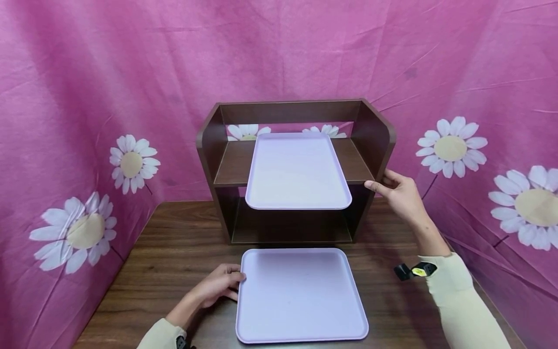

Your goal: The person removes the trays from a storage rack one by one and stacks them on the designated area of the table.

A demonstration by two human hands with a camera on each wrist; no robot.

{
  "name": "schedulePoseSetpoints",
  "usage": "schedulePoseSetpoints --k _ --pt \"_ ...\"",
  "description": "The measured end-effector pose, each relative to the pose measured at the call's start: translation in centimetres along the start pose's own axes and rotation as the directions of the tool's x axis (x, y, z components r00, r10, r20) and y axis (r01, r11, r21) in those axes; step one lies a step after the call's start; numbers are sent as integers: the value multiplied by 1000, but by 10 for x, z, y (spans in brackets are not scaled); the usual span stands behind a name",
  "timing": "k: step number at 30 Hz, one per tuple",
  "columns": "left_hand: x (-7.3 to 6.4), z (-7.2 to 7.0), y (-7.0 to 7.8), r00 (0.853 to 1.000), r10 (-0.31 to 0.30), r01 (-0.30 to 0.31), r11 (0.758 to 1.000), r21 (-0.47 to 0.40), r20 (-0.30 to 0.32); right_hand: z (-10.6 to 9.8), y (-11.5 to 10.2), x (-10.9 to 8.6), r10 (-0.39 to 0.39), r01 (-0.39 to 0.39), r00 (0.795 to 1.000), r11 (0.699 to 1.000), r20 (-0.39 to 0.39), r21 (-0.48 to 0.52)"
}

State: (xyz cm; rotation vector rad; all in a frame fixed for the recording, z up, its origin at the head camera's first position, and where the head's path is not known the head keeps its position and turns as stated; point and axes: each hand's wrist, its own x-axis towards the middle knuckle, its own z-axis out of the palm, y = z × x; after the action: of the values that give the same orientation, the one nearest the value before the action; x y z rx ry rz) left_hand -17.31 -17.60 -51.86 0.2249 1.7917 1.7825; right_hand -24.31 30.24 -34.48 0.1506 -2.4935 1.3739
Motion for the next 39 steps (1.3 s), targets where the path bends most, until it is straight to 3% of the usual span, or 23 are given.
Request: schedulePoseSetpoints --k 4,8,12,16,20,30,39 --pt "-2 5 9 995 40 -23 985 168 -93 0 1 0 -1 1 1000 1000 -4 3" --pt "-4 11 13 977 93 -35 957 287 -191 1 1 0 -10 10 1000 1000 -5 6" --pt "-3 14 14 953 122 -15 933 358 -278 2 2 0 -13 13 1000 1000 0 5" --pt "-3 16 13 937 108 30 923 384 -333 2 3 -1 -10 10 1000 1000 -4 6" --pt "-2 17 13 933 95 53 918 393 -347 3 3 -1 -10 10 1000 1000 -7 16" --pt "-4 17 12 936 106 37 918 394 -335 3 4 -1 1 -1 1000 1000 4 2" --pt "-4 15 28 917 160 15 901 433 -365 3 5 -2 9 -9 1000 1000 7 6"
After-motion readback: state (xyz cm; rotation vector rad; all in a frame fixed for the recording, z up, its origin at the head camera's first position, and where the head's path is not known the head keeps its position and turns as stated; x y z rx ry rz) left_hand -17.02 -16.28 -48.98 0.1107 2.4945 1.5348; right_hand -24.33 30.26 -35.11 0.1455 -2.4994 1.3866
